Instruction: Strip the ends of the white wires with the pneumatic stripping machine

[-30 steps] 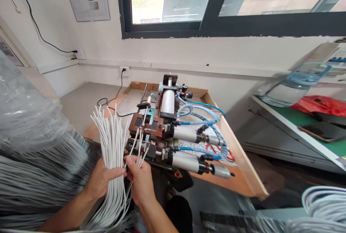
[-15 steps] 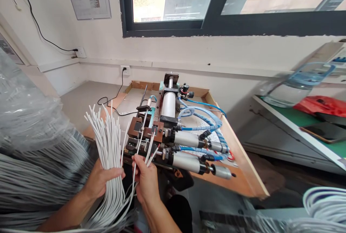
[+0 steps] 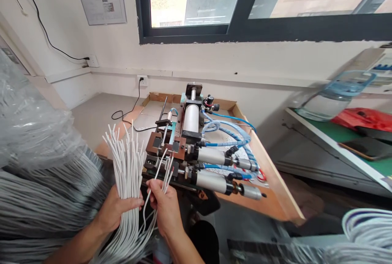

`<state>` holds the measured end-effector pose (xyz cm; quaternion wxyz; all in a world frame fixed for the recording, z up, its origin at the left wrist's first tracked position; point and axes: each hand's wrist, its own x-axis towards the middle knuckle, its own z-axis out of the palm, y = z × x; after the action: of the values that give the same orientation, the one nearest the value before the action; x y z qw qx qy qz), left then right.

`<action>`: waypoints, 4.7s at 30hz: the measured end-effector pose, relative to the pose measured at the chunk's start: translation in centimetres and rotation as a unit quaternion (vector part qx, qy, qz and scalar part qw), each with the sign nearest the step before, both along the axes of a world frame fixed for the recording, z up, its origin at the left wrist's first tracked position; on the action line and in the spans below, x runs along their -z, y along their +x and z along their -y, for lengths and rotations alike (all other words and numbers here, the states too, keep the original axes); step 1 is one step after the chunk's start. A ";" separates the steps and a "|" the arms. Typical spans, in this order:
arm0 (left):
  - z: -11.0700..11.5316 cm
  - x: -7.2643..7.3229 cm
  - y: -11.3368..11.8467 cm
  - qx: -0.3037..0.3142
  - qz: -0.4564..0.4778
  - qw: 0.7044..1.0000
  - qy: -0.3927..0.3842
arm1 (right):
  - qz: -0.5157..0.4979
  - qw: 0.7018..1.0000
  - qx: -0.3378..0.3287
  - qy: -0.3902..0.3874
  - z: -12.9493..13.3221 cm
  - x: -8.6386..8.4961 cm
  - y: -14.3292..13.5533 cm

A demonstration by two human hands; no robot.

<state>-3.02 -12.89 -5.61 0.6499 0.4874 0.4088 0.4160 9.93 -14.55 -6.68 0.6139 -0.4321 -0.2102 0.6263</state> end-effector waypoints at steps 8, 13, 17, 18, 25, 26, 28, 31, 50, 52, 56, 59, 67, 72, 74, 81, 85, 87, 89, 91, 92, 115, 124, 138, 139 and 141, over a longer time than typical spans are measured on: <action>-0.1 0.0 0.3 -0.048 0.037 0.995 -0.080 | -0.018 1.000 0.005 -0.022 0.1 0.4 0.6; -0.1 0.0 0.3 -0.066 0.043 0.993 -0.089 | -0.020 1.000 -0.003 -0.013 -0.2 0.8 0.8; -0.4 -0.1 0.1 -0.095 0.034 0.990 -0.095 | 0.028 1.000 -0.010 0.006 -0.2 1.4 0.8; -0.5 -0.1 0.0 -0.097 0.033 0.990 -0.094 | 0.048 0.999 -0.011 0.010 -0.1 1.6 0.8; -1.2 -0.4 -0.2 -0.095 0.069 0.990 -0.080 | 0.152 0.983 -0.093 0.045 2.0 3.0 0.6; -1.2 -0.4 -0.2 -0.096 0.072 0.989 -0.084 | 0.156 0.982 -0.099 0.050 2.2 3.1 0.6; -1.3 -0.4 -0.2 -0.102 0.075 0.988 -0.091 | 0.160 0.979 -0.113 0.052 2.6 3.1 0.7; -1.4 -0.6 -0.2 -0.109 0.079 0.986 -0.095 | 0.165 0.977 -0.129 0.049 2.9 3.1 0.8; -1.3 -0.9 0.7 -0.119 0.115 0.983 -0.079 | 0.211 0.967 -0.137 0.042 4.6 4.1 0.4; -1.3 -1.2 0.7 -0.121 0.116 0.983 -0.073 | 0.212 0.973 -0.081 0.033 4.6 4.2 0.5; -1.6 -1.1 0.6 -0.120 0.114 0.983 -0.075 | 0.151 0.988 0.025 0.010 3.8 3.6 0.8; -2.0 -0.8 0.7 -0.124 0.109 0.983 -0.083 | 0.097 0.992 0.075 0.015 2.3 2.6 0.9; -2.5 -0.7 0.5 -0.136 0.087 0.980 -0.112 | -0.019 0.998 0.064 -0.001 -0.1 1.8 0.3; -2.6 -0.5 0.4 -0.139 0.085 0.979 -0.125 | -0.043 0.998 0.053 -0.012 -0.1 1.7 0.3; -2.6 -0.5 0.4 -0.137 0.090 0.979 -0.124 | -0.043 0.998 0.050 -0.012 -0.2 1.6 0.4; -2.4 -0.7 0.4 -0.132 0.092 0.979 -0.125 | -0.023 0.998 0.051 -0.012 -0.4 1.7 0.5; -2.1 -0.9 0.5 -0.137 0.099 0.977 -0.127 | 0.105 0.994 0.037 0.004 -0.5 3.6 1.0; -1.9 -1.1 0.6 -0.142 0.107 0.976 -0.128 | 0.286 0.958 -0.008 -0.003 -0.2 6.0 1.6; -1.7 -1.2 0.6 -0.150 0.114 0.973 -0.131 | 0.464 0.882 -0.073 -0.051 0.4 8.8 2.2; -1.7 -1.1 0.6 -0.156 0.117 0.971 -0.135 | 0.543 0.825 -0.110 -0.114 1.3 10.8 2.6; -1.7 -1.0 0.7 -0.157 0.116 0.971 -0.136 | 0.563 0.809 -0.107 -0.131 1.6 11.1 2.6; -3.6 -3.4 1.6 -0.101 0.102 0.988 -0.066 | -0.134 0.990 0.040 -0.016 -1.2 0.1 0.6; -3.7 -3.4 1.7 -0.089 0.098 0.990 -0.041 | -0.202 0.978 0.027 -0.053 -2.0 0.1 0.5; -1.4 -1.9 2.0 -0.040 0.014 0.999 -0.017 | -0.062 0.998 0.025 -0.005 -0.9 -0.8 -0.2; -1.3 -1.9 1.9 -0.043 0.016 0.999 -0.016 | -0.065 0.997 0.040 -0.009 -0.8 -0.7 -0.3; -1.3 -1.9 1.8 -0.060 0.014 0.998 -0.028 | -0.073 0.995 0.065 -0.023 -0.6 -0.4 -0.3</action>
<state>-1.22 -11.60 -3.70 0.6433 0.4375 0.4395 0.4490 9.63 -13.94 -6.30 0.6571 -0.4119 -0.1221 0.6194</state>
